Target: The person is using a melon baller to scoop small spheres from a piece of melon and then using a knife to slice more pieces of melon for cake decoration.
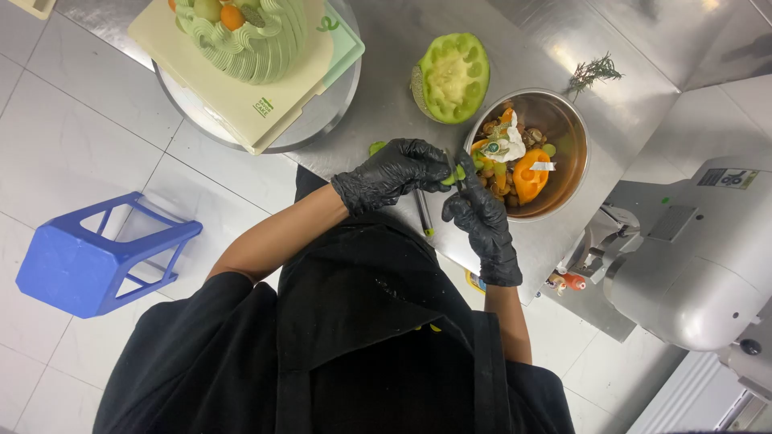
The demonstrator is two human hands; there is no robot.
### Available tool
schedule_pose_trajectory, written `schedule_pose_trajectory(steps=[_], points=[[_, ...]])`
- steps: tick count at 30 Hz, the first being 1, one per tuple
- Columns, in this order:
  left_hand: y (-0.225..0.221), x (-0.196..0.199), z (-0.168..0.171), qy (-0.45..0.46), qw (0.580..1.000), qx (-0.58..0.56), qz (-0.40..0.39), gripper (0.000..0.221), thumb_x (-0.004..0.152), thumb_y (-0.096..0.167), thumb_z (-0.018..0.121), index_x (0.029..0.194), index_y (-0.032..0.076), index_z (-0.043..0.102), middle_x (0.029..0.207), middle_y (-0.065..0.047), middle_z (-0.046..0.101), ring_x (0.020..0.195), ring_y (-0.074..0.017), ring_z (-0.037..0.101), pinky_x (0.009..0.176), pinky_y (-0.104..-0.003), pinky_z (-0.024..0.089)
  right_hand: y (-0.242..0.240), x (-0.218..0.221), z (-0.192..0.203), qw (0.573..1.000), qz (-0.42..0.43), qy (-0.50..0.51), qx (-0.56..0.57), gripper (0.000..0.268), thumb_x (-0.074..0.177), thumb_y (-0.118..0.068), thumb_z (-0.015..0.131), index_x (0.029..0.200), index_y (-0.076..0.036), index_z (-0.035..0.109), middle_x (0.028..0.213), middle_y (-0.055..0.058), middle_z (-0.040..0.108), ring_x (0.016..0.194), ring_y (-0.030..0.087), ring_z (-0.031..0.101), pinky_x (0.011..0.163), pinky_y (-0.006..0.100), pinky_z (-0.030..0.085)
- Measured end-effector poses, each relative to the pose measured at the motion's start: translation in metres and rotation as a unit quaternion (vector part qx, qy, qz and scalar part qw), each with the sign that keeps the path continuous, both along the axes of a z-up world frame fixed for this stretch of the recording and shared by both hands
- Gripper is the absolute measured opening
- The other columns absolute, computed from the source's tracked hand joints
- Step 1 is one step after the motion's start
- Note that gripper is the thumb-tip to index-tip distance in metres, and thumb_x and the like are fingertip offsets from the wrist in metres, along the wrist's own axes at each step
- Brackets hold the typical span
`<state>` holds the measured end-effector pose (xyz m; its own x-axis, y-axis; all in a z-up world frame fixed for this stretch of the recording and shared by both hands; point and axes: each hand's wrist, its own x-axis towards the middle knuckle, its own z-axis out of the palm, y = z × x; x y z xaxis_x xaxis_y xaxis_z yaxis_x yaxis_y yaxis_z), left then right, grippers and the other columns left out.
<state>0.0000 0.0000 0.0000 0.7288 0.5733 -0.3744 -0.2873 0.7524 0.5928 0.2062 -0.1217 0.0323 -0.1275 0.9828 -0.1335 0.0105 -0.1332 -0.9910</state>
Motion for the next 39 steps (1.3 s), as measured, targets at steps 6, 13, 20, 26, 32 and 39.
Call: schedule_pose_trajectory(steps=[6,13,20,26,32,39], points=[[-0.009,-0.002,0.027,0.008,0.990,0.113,-0.082,0.028,0.090,0.006,0.078,0.115,-0.007,0.073,0.106,-0.015,0.076,0.094,-0.0177,0.074,0.085,-0.030,0.063,0.012,-0.002,0.015,0.986,-0.055,0.098,-0.123,0.063,0.095,-0.024,0.067,0.150,-0.001,0.045,0.111,-0.006,0.070,0.079,0.004,0.058,0.065,0.020,0.044],[-0.001,-0.012,0.036,0.020,0.996,0.079,-0.025,0.031,0.095,0.010,0.074,0.124,-0.001,0.072,0.115,-0.011,0.073,0.096,-0.0156,0.071,0.083,-0.030,0.063,0.005,0.043,-0.036,0.919,-0.166,0.298,-0.197,0.071,0.119,-0.042,0.056,0.128,0.023,0.027,0.083,0.011,0.062,0.056,0.011,0.045,0.047,0.024,0.033],[0.008,-0.078,0.032,0.075,0.972,0.209,0.077,0.032,0.094,0.003,0.070,0.126,-0.001,0.068,0.121,-0.011,0.074,0.100,-0.0164,0.072,0.090,-0.030,0.062,-0.001,0.052,-0.057,0.926,-0.210,-0.301,-0.085,0.065,0.111,-0.017,0.053,0.167,-0.030,0.023,0.114,0.018,0.069,0.086,0.014,0.057,0.070,0.029,0.049],[-0.003,-0.143,0.053,0.113,0.964,0.178,0.163,0.032,0.094,0.003,0.071,0.125,-0.003,0.070,0.120,-0.012,0.074,0.107,-0.0157,0.071,0.095,-0.030,0.059,0.013,0.016,-0.020,0.942,-0.184,-0.277,0.034,0.060,0.109,-0.007,0.053,0.164,-0.018,0.034,0.148,0.018,0.061,0.125,0.018,0.062,0.100,0.032,0.052],[-0.009,-0.193,0.075,0.151,0.911,0.194,0.331,0.023,0.096,0.001,0.072,0.119,-0.004,0.072,0.110,-0.012,0.076,0.098,-0.0167,0.074,0.092,-0.032,0.062,0.040,-0.049,-0.084,0.979,-0.136,0.064,-0.137,0.046,0.101,-0.006,0.052,0.146,0.003,0.061,0.112,0.029,0.072,0.054,0.008,0.047,0.047,0.023,0.035],[0.035,-0.265,0.078,0.137,0.784,0.360,0.487,0.029,0.091,-0.011,0.076,0.117,0.001,0.070,0.115,-0.008,0.074,0.105,-0.0144,0.072,0.097,-0.031,0.062,0.093,-0.198,-0.084,0.843,-0.065,0.390,-0.365,0.042,0.097,-0.016,0.061,0.136,0.000,0.059,0.123,0.011,0.071,0.090,0.017,0.071,0.074,0.031,0.060]])
